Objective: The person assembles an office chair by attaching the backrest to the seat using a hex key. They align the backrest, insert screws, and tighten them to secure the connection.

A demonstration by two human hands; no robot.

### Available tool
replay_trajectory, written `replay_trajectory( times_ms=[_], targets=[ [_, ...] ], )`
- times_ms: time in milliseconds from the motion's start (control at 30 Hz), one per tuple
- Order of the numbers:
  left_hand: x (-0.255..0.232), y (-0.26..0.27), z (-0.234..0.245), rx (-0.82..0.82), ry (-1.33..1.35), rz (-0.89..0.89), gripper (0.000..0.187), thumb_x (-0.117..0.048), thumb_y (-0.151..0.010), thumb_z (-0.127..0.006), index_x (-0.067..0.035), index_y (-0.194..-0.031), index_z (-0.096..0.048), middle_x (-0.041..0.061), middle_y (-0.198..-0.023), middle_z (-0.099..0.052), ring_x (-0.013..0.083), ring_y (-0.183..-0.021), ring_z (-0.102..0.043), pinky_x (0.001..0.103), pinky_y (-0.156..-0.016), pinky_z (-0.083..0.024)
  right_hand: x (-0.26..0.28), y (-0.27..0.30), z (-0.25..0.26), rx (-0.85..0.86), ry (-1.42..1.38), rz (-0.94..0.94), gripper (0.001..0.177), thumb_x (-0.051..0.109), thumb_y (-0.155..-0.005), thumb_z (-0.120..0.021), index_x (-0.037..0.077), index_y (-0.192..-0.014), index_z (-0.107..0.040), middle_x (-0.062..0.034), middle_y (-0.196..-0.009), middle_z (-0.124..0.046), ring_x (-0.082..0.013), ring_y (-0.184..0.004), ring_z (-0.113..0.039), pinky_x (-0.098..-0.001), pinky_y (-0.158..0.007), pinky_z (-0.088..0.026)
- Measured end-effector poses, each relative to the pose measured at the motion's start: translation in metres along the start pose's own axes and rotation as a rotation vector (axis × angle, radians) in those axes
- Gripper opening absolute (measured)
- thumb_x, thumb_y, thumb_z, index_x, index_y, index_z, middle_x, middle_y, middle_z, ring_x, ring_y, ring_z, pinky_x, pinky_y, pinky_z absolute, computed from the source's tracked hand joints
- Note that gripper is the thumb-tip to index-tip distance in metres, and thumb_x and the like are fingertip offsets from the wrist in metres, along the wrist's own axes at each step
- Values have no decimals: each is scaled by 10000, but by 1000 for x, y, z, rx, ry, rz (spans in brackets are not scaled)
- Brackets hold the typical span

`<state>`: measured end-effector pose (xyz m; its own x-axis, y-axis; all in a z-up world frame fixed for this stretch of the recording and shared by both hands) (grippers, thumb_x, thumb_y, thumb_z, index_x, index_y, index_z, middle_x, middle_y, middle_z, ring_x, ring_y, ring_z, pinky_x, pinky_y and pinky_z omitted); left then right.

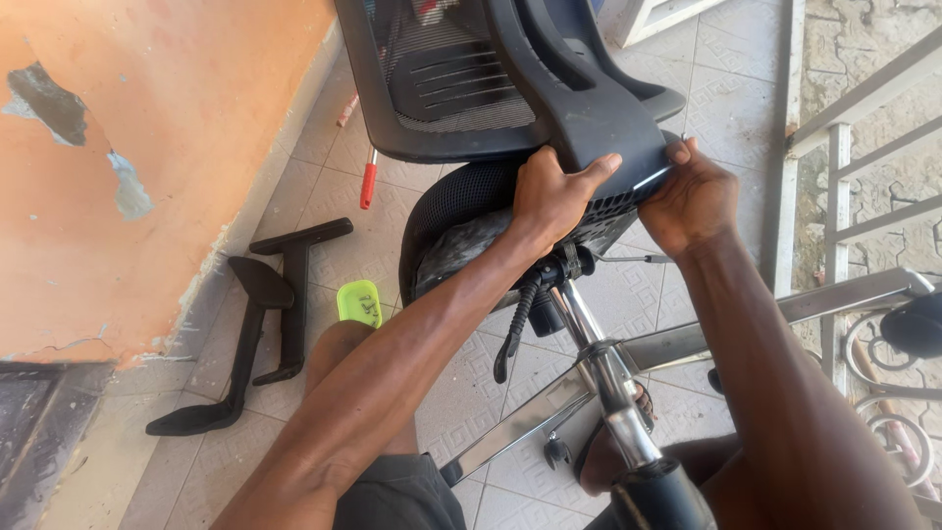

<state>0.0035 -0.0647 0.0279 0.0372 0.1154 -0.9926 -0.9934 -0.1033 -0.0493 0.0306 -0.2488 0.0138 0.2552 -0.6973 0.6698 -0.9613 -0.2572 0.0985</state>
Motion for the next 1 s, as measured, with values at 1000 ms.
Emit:
replay_trajectory(
  times_ms=[1000],
  targets=[
    [46,-11,111,110,27,228,608,-468,-786,-723,7,-1166,-720,217,-1120,-758,296,-1109,-711,423,-1031,-464,-61,-63,-71,-207,510,-65,356,297,-1089,-477,145,-770,-524,-36,-875,-511,-153,-861,-463,-335,-882,-426]
  ],
)
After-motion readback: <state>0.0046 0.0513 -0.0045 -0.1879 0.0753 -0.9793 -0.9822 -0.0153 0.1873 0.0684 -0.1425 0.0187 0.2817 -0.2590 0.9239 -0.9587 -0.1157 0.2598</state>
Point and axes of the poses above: each hand's wrist, its own y-axis away from the middle knuckle, its own z-axis out of the back of the hand, x = y × z, the point moved 1 cm from there along -y, towards the middle knuckle
